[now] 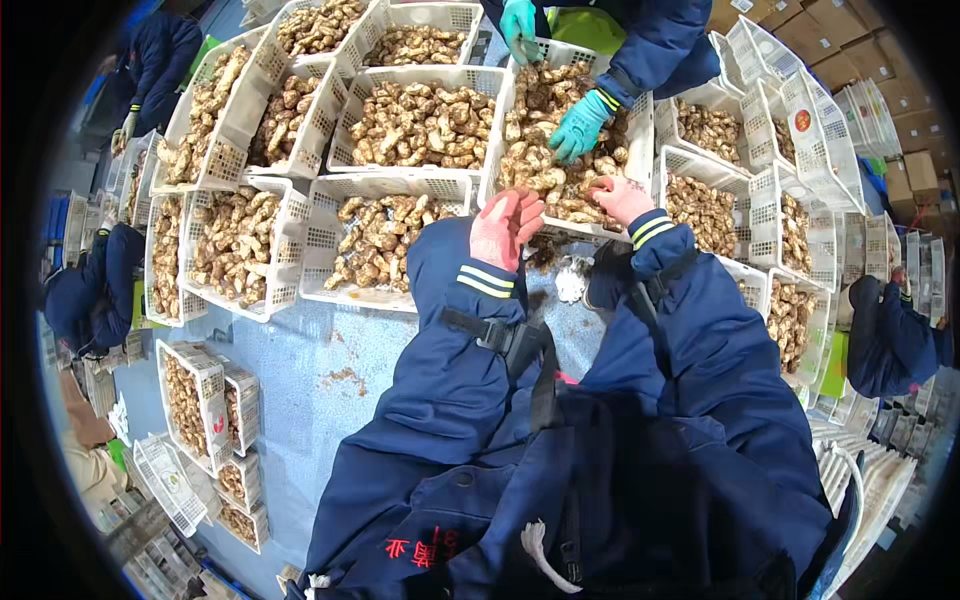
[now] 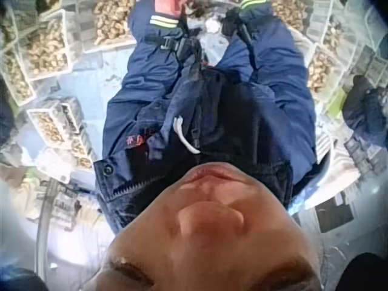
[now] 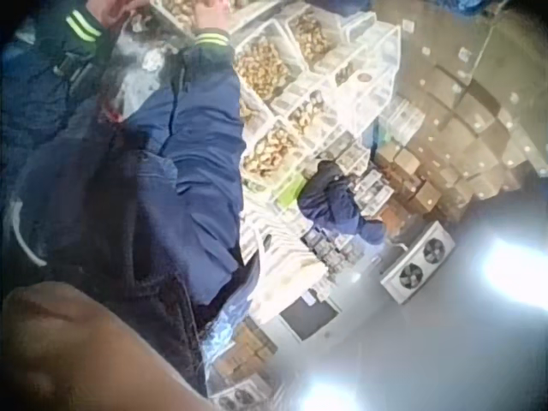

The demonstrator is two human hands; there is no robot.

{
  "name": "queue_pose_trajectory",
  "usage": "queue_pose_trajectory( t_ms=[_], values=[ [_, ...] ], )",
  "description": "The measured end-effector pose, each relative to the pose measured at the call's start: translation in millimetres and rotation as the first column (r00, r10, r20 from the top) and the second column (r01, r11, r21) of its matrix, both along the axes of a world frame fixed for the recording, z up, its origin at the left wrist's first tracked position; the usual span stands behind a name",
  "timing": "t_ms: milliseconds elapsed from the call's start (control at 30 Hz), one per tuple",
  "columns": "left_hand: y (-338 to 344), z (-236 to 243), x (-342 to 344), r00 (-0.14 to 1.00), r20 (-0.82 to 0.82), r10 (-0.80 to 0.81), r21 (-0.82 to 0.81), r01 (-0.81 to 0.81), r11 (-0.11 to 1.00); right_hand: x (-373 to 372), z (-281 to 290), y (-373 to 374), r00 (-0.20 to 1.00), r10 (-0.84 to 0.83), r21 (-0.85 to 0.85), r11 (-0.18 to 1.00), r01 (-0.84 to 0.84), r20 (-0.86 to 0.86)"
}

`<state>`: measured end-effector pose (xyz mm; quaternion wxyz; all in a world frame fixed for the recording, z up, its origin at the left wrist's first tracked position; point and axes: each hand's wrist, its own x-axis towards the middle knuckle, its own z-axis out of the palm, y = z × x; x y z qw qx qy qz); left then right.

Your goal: The person sorts ginger roots into plastic baskets. They pick up individual roots from a large pile, remove debris by hand, and place the cleaned items into specific baskets.

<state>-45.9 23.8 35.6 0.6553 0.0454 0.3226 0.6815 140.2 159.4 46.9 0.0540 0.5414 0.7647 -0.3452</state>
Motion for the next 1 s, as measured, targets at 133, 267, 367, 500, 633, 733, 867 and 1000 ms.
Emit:
queue_pose_trajectory(
  t_ms=[133,267,367,500,633,733,867,1000],
  values=[
    [-7,-5,0,1.000,0.002,-0.014,-0.045,0.014,0.999,-23,-14,3,0.998,-0.053,0.061,0.997,0.054,-0.019],
    [-16,-8,38,0.988,0.000,-0.153,-0.170,0.151,0.974,-50,-59,16,0.985,0.150,0.244,0.955,-0.166,0.086],
    [-14,-13,50,0.993,0.069,-0.097,-0.149,0.106,0.983,-68,-92,17,0.913,0.316,0.312,0.867,-0.388,0.258],
    [-15,-15,45,0.999,0.043,0.006,-0.202,0.002,0.979,-91,-116,14,0.722,0.489,0.371,0.632,-0.680,0.490],
    [-7,-3,48,0.998,0.055,-0.038,-0.239,0.050,0.970,-85,-108,29,0.699,0.449,0.304,0.673,-0.674,0.556],
    [-15,-13,40,0.999,0.049,0.011,-0.194,-0.002,0.981,-76,-66,26,0.978,0.155,0.370,0.908,-0.195,0.137],
    [-6,6,36,0.989,-0.144,-0.036,-0.147,0.014,0.989,-55,-5,6,0.686,-0.259,-0.025,0.943,0.332,-0.680],
    [10,35,31,0.994,-0.061,-0.089,-0.029,0.088,0.996,-41,65,-59,0.727,0.087,0.355,0.908,0.224,-0.681]
  ],
)
